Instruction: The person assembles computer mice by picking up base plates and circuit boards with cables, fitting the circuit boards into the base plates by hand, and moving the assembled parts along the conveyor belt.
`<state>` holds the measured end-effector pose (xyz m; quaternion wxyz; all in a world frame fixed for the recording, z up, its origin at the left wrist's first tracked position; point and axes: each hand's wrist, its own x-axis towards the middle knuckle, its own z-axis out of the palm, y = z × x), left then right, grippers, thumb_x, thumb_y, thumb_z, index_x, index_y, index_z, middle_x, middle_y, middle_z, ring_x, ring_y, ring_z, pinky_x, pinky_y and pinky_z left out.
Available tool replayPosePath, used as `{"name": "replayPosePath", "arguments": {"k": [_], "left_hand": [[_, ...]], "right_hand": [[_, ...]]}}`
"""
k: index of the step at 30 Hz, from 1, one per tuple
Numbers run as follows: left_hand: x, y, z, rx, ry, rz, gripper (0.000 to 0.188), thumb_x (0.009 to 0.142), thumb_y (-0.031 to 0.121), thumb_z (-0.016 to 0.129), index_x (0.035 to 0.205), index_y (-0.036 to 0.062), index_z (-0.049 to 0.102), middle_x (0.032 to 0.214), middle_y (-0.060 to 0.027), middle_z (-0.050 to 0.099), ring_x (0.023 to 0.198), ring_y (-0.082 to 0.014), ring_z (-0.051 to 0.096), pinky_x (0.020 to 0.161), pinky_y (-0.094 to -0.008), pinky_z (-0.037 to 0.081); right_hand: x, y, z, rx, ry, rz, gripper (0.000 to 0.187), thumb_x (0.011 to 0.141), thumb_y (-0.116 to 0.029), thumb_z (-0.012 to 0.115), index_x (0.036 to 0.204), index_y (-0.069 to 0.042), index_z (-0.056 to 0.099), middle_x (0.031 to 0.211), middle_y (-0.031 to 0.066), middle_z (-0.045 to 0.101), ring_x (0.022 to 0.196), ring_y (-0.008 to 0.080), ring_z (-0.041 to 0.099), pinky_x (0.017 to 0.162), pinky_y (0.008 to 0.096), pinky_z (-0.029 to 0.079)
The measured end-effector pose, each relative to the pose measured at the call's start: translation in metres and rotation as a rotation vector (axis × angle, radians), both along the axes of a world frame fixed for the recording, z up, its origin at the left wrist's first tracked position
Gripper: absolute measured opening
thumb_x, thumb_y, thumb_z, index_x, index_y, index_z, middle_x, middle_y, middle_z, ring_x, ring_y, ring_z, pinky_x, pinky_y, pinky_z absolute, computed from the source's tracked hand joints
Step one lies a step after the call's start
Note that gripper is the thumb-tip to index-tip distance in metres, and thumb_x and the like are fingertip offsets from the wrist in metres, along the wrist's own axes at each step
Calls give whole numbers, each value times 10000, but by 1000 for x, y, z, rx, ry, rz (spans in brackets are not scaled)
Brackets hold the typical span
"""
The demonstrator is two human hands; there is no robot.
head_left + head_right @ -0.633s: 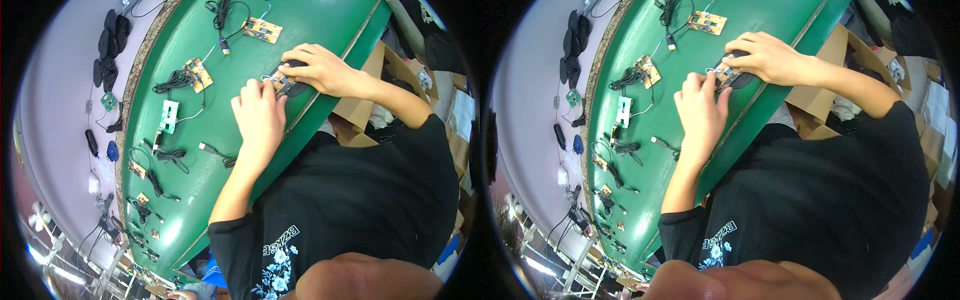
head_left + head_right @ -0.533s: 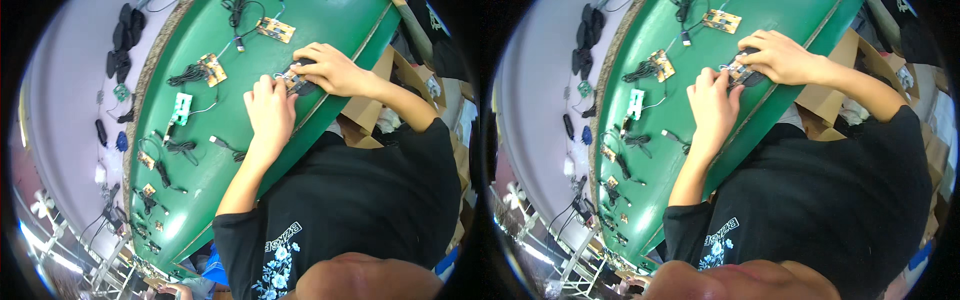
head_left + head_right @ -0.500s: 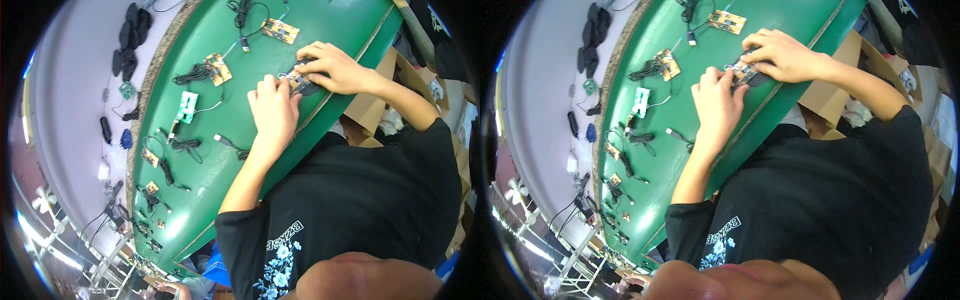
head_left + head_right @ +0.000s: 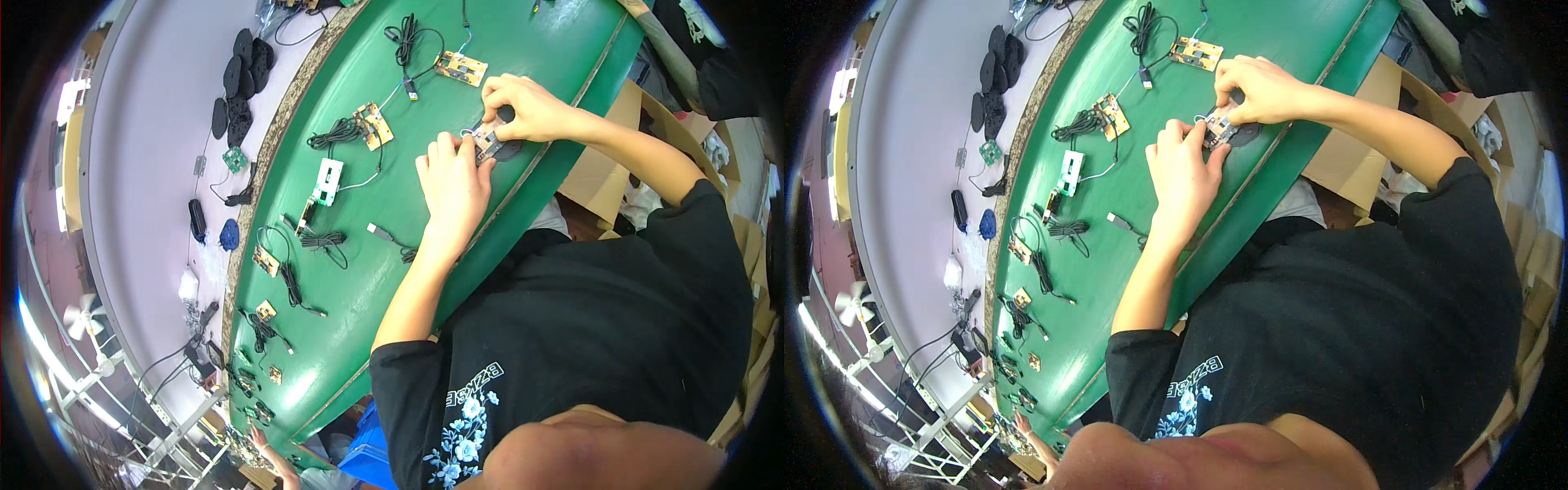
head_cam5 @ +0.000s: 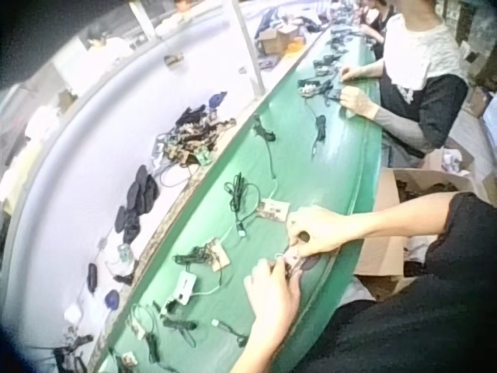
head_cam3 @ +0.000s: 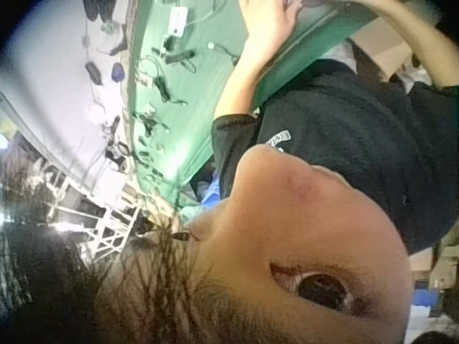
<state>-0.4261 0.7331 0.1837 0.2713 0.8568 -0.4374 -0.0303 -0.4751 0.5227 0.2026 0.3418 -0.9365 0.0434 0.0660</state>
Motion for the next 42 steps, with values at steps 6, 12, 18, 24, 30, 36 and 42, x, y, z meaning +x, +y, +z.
{"name": "replayPosePath", "arguments": {"k": [6, 12, 18, 24, 30, 36, 42], "left_hand": [[-1, -3, 2, -12, 12, -22, 416, 741, 244, 839, 1081, 47, 705, 970, -78, 577, 952, -265, 568, 808, -411, 397], [-6, 0, 0, -38, 3, -11, 374, 737, 232, 829, 1029, 39, 697, 972, -89, 572, 954, -281, 560, 804, -420, 394], [-3, 14, -10, -143, 15, -24, 492, 762, 242, 814, 1141, -16, 636, 1083, -132, 582, 1010, -304, 562, 844, -425, 403], [114, 75, 12, -445, -93, 154, 459, 763, 264, 811, 1103, -3, 658, 1026, -182, 636, 969, -378, 614, 855, -475, 476], [327, 86, -16, -57, -481, 631, 421, 785, 359, 769, 998, 5, 688, 1056, -241, 676, 1000, -411, 663, 833, -503, 533], [388, 147, -62, 189, -344, 562, 327, 855, 283, 722, 974, -18, 673, 1000, -256, 672, 923, -455, 662, 806, -538, 528], [266, 159, 22, -282, -266, 276, 302, 813, 82, 733, 1089, -25, 671, 1043, -194, 685, 945, -374, 668, 858, -459, 522]], "right_hand": [[-3, -23, -11, 342, -18, -37, 259, 636, -83, 788, 862, 9, 700, 975, 105, 647, 975, 285, 631, 853, 373, 503], [-9, -8, 1, 99, -107, 44, 337, 726, -146, 761, 1027, -8, 699, 1053, 106, 642, 1053, 288, 599, 943, 391, 470], [-36, 40, -11, -215, -342, 181, 446, 883, -147, 671, 1315, -54, 614, 1382, 155, 566, 1301, 334, 513, 1112, 458, 377], [-58, -75, 3, -511, -349, -77, 457, 919, -73, 628, 1373, -43, 582, 1427, 181, 555, 1337, 357, 502, 1130, 436, 373], [-48, -30, 21, -305, -588, -290, 366, 928, -74, 630, 1291, -24, 627, 1338, 171, 612, 1282, 338, 554, 1118, 444, 396], [-65, 36, 7, -189, -577, -259, 239, 883, -114, 692, 1115, -53, 688, 1166, 105, 665, 1116, 300, 607, 994, 439, 460], [-56, 84, 7, 106, -689, -233, 186, 930, -122, 674, 1085, -22, 703, 1059, 109, 692, 996, 275, 662, 880, 394, 526]]}}
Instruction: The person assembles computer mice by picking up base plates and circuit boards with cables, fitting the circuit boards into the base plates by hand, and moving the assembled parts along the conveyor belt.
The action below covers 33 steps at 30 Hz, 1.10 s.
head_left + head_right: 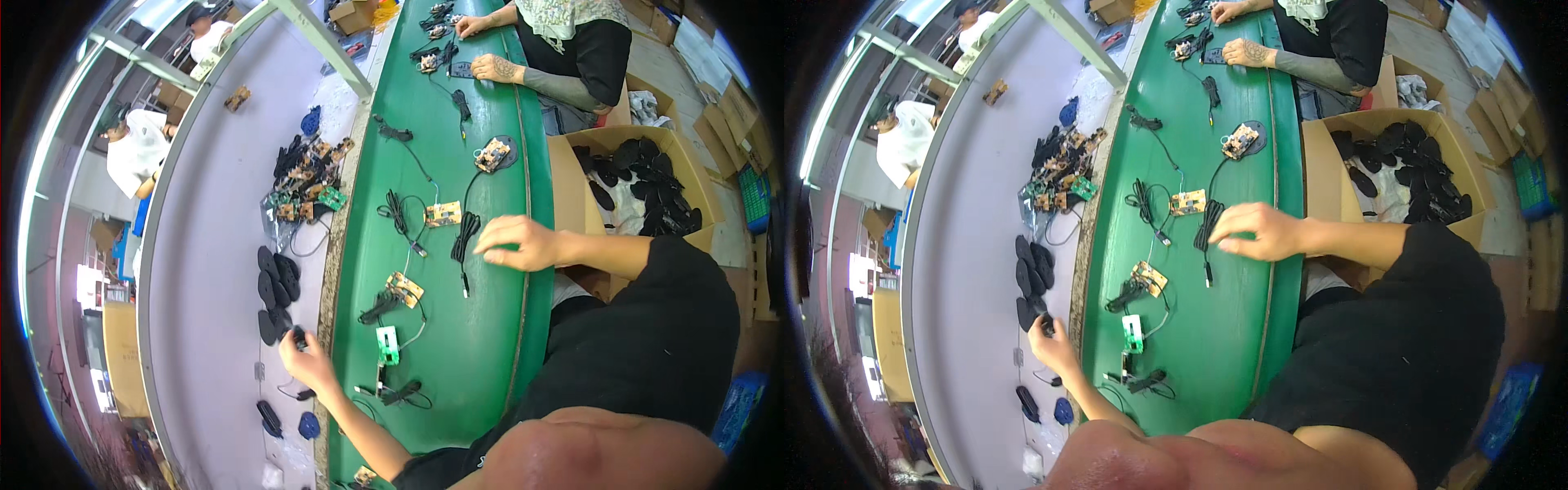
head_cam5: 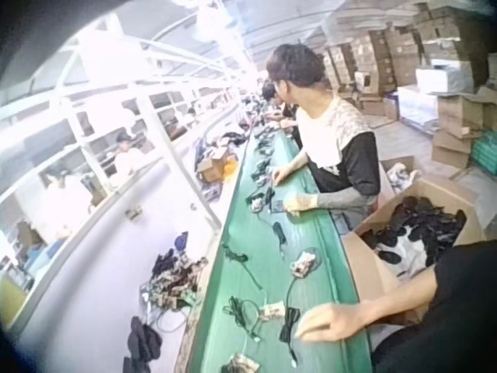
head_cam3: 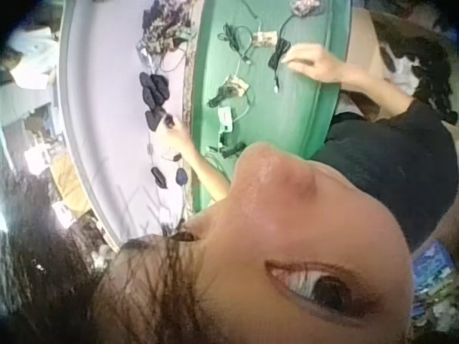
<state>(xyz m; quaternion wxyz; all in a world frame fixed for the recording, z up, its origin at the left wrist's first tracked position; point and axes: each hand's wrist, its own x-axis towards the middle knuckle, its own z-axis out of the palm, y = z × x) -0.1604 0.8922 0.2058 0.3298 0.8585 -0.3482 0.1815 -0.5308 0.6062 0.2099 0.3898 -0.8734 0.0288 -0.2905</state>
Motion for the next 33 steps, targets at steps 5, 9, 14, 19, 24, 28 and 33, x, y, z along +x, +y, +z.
{"name": "replayPosePath", "arguments": {"k": [5, 9, 14, 19, 24, 28, 33], "left_hand": [[-184, 8, 28, 139, 184, -658, 497, 695, -101, 669, 1181, -2, 653, 1195, -179, 650, 1129, -350, 625, 972, -425, 512], [-245, 50, -18, 98, 291, -711, 446, 724, -57, 661, 1167, -20, 640, 1264, -192, 593, 1159, -377, 594, 987, -447, 500], [-284, 84, -34, 41, 343, -354, 575, 735, 179, 817, 1245, 16, 608, 1298, -164, 552, 1226, -365, 522, 1017, -466, 427], [-281, 93, -54, -9, 262, -343, 526, 754, 175, 808, 1218, 24, 613, 1263, -127, 571, 1173, -340, 535, 968, -448, 439], [-272, 116, -53, 4, 328, -411, 482, 753, 143, 796, 1186, 26, 621, 1259, -129, 578, 1172, -328, 539, 944, -434, 446], [-269, 108, -55, -92, 283, -449, 481, 732, 132, 794, 1169, 27, 621, 1214, -124, 577, 1148, -328, 539, 934, -427, 443], [-264, 112, -62, -164, 300, -465, 454, 757, 139, 776, 1162, 12, 616, 1183, -131, 559, 1167, -329, 519, 968, -428, 431]], "right_hand": [[65, 57, -8, 871, 454, 376, 802, 905, -287, 763, 1546, -67, 335, 1368, 114, 539, 957, 155, 618, 856, 328, 523], [60, 98, -22, 326, 483, 483, 473, 828, -158, 739, 1268, -18, 635, 1080, 153, 688, 1028, 268, 671, 931, 383, 526], [64, 143, -5, -330, 349, 511, 363, 734, -118, 781, 1076, -80, 664, 1345, 146, 508, 1251, 366, 483, 991, 473, 412], [187, 205, 24, -241, 113, 826, 262, 785, -69, 721, 1033, -37, 644, 1080, 150, 635, 1033, 354, 611, 892, 441, 489], [379, 347, 2, -359, 13, 839, 262, 841, -117, 615, 1079, -37, 692, 1030, 170, 697, 981, 353, 672, 869, 443, 530], [501, 398, -27, -444, 209, 718, 271, 864, -97, 615, 1107, -63, 730, 1084, 157, 729, 1042, 342, 677, 911, 424, 526], [530, 419, -61, -480, 70, 823, 105, 661, -121, 649, 705, -27, 665, 706, 204, 639, 690, 401, 635, 635, 510, 466]]}}
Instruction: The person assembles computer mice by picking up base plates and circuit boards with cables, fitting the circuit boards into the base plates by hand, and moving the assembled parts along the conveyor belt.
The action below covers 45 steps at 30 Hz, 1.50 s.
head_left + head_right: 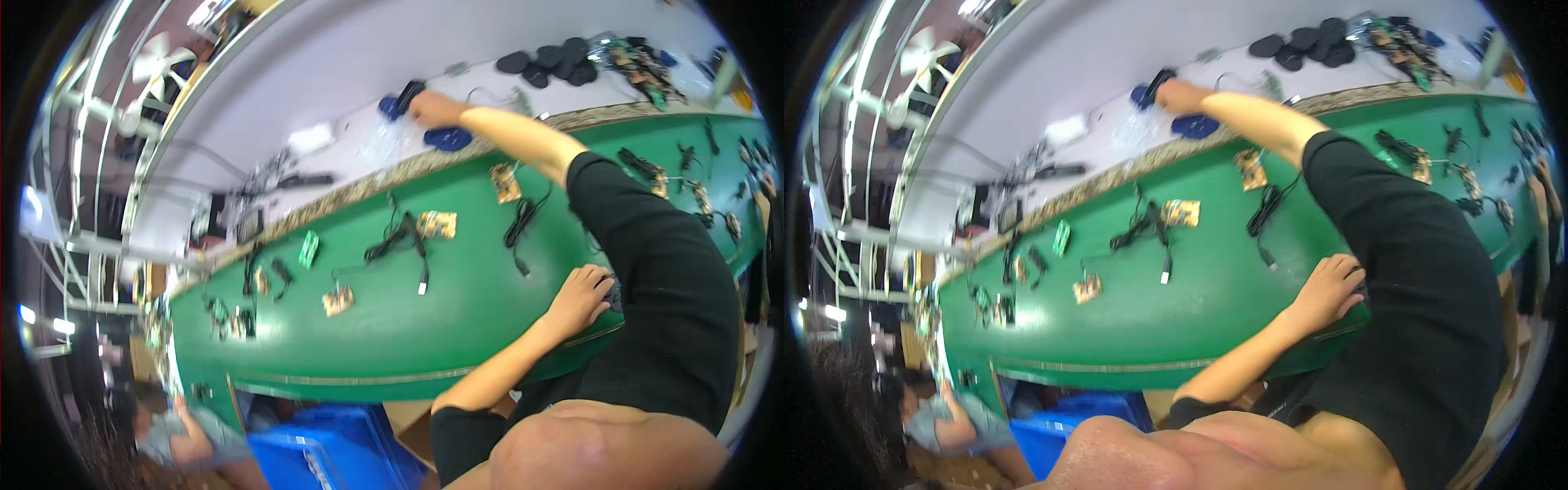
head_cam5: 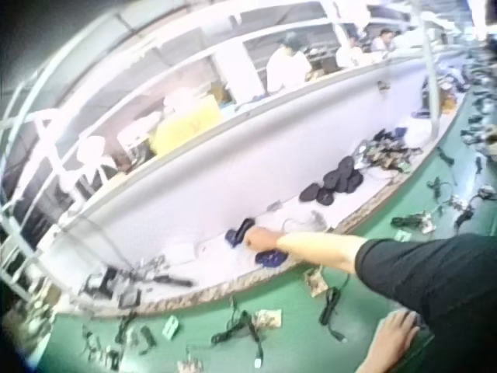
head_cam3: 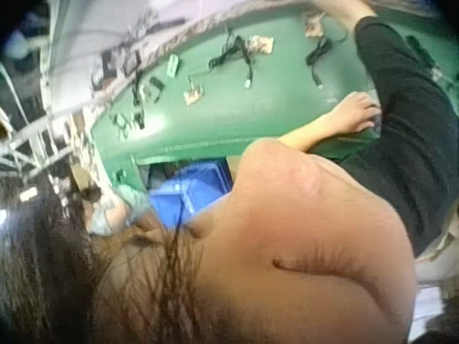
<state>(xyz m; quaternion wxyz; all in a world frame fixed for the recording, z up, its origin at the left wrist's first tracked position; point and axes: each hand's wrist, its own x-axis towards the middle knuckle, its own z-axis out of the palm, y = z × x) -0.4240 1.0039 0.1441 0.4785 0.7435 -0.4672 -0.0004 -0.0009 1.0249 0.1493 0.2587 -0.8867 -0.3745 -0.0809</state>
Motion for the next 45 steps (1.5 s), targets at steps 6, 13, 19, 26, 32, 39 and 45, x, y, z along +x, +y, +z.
{"name": "replayPosePath", "arguments": {"k": [6, 13, 19, 26, 32, 39, 45], "left_hand": [[-1, -2, -7, 64, -33, -32, 421, 772, 126, 779, 1143, -4, 627, 1221, -145, 585, 1175, -336, 542, 960, -439, 448], [14, 12, -6, 178, -78, 64, 410, 787, 192, 804, 1140, 41, 662, 1329, -174, 591, 1218, -355, 553, 979, -470, 452], [47, 21, -3, 194, -99, 267, 362, 749, 171, 839, 1047, 27, 693, 1241, -183, 665, 1156, -389, 592, 1011, -475, 443], [-1, -30, 6, 203, -72, 58, 326, 750, 96, 829, 1034, 37, 682, 1115, -141, 689, 1080, -339, 605, 974, -439, 453], [-10, -29, 2, 207, -25, 199, 543, 736, 162, 856, 1221, 43, 641, 1189, -104, 667, 1110, -310, 564, 983, -420, 420], [-17, -21, 3, 224, -23, 208, 593, 734, 172, 858, 1261, 31, 626, 1218, -101, 665, 1110, -304, 564, 983, -413, 417], [-15, -22, 2, 219, -38, 199, 595, 744, 188, 850, 1270, 28, 625, 1236, -111, 656, 1134, -309, 565, 991, -418, 414]], "right_hand": [[-46, -26, 33, 314, 49, -65, 140, 848, -146, 648, 902, -30, 704, 916, 178, 722, 846, 315, 690, 755, 423, 533], [-303, -211, 52, 521, 451, -47, 155, 920, -86, 665, 1040, -4, 721, 968, 112, 718, 826, 156, 669, 747, 323, 542], [-454, -322, 26, 419, 233, -380, 195, 907, -132, 701, 1048, -1, 731, 967, 132, 731, 884, 279, 705, 789, 404, 556], [-486, -346, -4, -28, -81, -616, 49, 879, -154, 663, 900, -111, 659, 992, 51, 647, 980, 246, 617, 811, 408, 450], [-485, -303, 25, 277, 118, -299, 87, 881, -90, 682, 963, -76, 660, 1019, 52, 631, 983, 257, 585, 863, 385, 438], [-479, -277, 1, 206, 107, -271, 101, 810, -130, 700, 881, -86, 644, 933, 32, 581, 898, 222, 556, 779, 362, 410], [-473, -278, 12, 253, 224, -300, 164, 771, -134, 711, 910, -79, 644, 953, 57, 602, 930, 258, 573, 830, 385, 434]]}}
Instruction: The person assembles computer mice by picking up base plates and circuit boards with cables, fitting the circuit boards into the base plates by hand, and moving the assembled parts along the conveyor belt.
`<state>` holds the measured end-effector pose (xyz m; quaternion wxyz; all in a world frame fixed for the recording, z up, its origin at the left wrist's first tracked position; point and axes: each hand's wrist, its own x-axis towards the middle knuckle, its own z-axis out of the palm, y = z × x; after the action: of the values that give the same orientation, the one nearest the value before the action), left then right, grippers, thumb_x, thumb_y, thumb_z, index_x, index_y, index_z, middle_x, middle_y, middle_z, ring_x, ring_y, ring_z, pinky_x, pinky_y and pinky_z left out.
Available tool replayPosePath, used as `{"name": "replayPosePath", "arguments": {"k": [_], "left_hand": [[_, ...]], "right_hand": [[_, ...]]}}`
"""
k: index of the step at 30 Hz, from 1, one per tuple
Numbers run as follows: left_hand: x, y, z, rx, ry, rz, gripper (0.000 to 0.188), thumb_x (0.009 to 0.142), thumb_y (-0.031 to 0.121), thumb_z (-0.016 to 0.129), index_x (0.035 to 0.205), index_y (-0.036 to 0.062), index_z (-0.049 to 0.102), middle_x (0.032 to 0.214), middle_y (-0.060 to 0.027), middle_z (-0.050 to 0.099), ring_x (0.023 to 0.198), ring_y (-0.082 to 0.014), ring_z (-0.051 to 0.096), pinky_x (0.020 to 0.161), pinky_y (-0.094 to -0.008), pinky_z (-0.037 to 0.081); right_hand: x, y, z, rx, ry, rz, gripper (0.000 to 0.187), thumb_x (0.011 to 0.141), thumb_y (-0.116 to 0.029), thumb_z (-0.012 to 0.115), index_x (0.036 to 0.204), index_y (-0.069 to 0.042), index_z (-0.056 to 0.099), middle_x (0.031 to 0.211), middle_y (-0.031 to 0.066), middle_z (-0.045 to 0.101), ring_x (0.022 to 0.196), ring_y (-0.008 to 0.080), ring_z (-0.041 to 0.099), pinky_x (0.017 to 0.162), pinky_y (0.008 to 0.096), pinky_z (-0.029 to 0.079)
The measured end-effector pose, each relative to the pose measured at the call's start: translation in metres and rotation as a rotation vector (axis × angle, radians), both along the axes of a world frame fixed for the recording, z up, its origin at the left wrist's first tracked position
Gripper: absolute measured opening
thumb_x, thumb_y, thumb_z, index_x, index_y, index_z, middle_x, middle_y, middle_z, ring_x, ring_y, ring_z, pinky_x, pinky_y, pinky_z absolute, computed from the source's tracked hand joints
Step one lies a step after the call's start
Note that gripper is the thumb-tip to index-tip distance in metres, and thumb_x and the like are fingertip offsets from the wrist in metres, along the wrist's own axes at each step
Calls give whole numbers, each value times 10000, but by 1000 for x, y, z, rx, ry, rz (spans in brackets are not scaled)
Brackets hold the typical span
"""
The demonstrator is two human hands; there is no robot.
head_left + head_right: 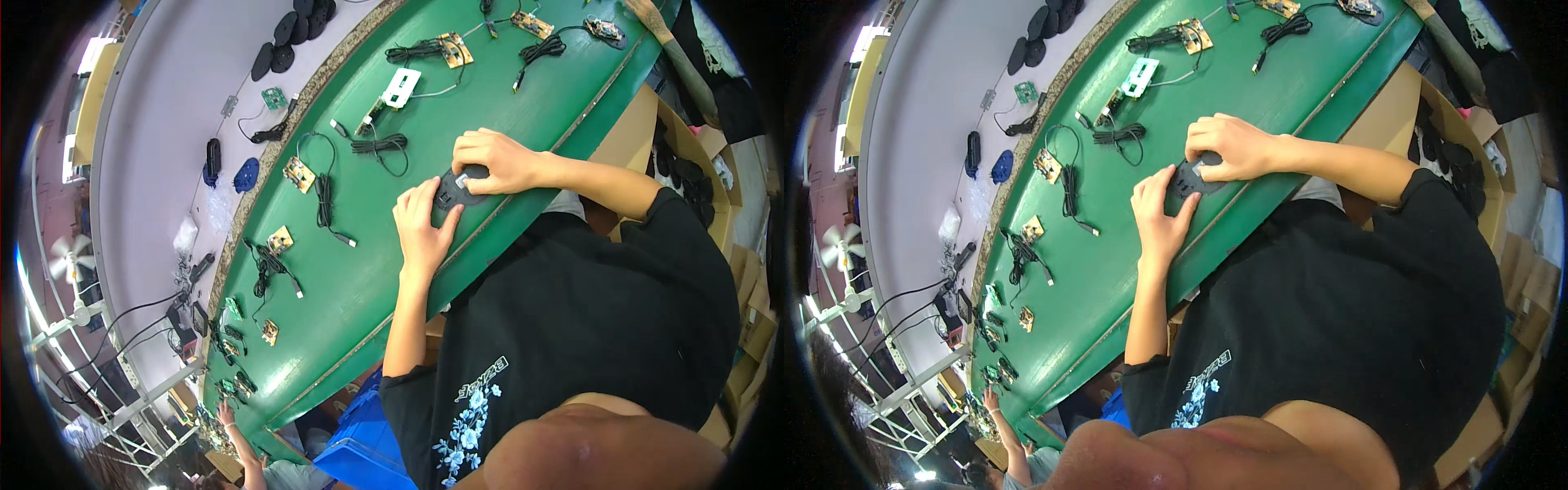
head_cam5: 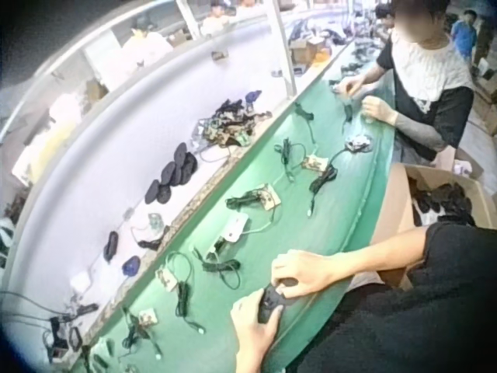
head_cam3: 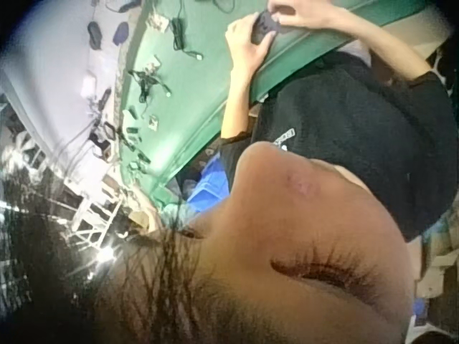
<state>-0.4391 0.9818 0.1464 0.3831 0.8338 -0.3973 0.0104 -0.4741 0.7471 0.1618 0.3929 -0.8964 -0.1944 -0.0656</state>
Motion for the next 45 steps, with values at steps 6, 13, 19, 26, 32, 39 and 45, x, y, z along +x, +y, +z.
{"name": "replayPosePath", "arguments": {"k": [6, 13, 19, 26, 32, 39, 45], "left_hand": [[0, -1, -1, -5, -1, 5, 591, 747, 181, 848, 1271, 19, 626, 1256, -122, 641, 1160, -309, 565, 1000, -417, 415], [-1, 0, 0, -37, 12, -7, 554, 764, 167, 835, 1256, 18, 628, 1267, -114, 638, 1157, -306, 568, 995, -417, 419], [-3, 0, 2, -60, 24, -12, 548, 756, 149, 837, 1252, 28, 639, 1235, -127, 651, 1165, -316, 566, 1014, -420, 416], [-7, 4, 2, -45, -8, -36, 532, 780, 166, 821, 1256, 20, 632, 1253, -122, 642, 1174, -309, 565, 1002, -414, 420], [-2, -2, 5, -63, -29, -64, 536, 776, 151, 819, 1259, 19, 628, 1255, -124, 637, 1177, -313, 563, 1001, -416, 418], [8, 20, 41, -342, -50, 89, 492, 825, 124, 773, 1273, -8, 618, 1256, -173, 627, 1213, -336, 561, 1064, -434, 421], [32, 28, 198, -822, -75, 209, 635, 952, 258, 674, 1430, -85, 437, 1364, -208, 553, 1252, -298, 537, 1041, -429, 420]], "right_hand": [[99, -86, 20, -144, -253, -456, 390, 814, -157, 704, 1177, -28, 639, 1071, 122, 653, 1031, 317, 608, 977, 420, 459], [177, -167, 38, -310, 370, -229, 530, 747, -181, 838, 1198, -2, 624, 918, 58, 630, 925, 217, 644, 797, 372, 516], [151, -189, 83, 134, 548, -130, 259, 793, -10, 764, 819, -28, 506, 867, 89, 671, 847, 183, 707, 696, 338, 570], [132, -199, 85, 620, 461, -187, 96, 923, -57, 601, 985, -26, 534, 1105, 154, 718, 933, 217, 717, 749, 343, 589], [148, -161, 175, 530, -560, -480, 38, 958, -77, 608, 936, -47, 618, 722, 31, 637, 607, 117, 632, 547, 246, 512], [139, -39, 332, 12, -749, -20, 404, 943, -85, 572, 1341, -19, 594, 1095, 169, 668, 920, 212, 631, 815, 315, 553], [48, 44, 359, -333, -413, 72, 463, 891, -79, 628, 1339, 27, 587, 1164, 201, 664, 874, 250, 629, 807, 348, 563]]}}
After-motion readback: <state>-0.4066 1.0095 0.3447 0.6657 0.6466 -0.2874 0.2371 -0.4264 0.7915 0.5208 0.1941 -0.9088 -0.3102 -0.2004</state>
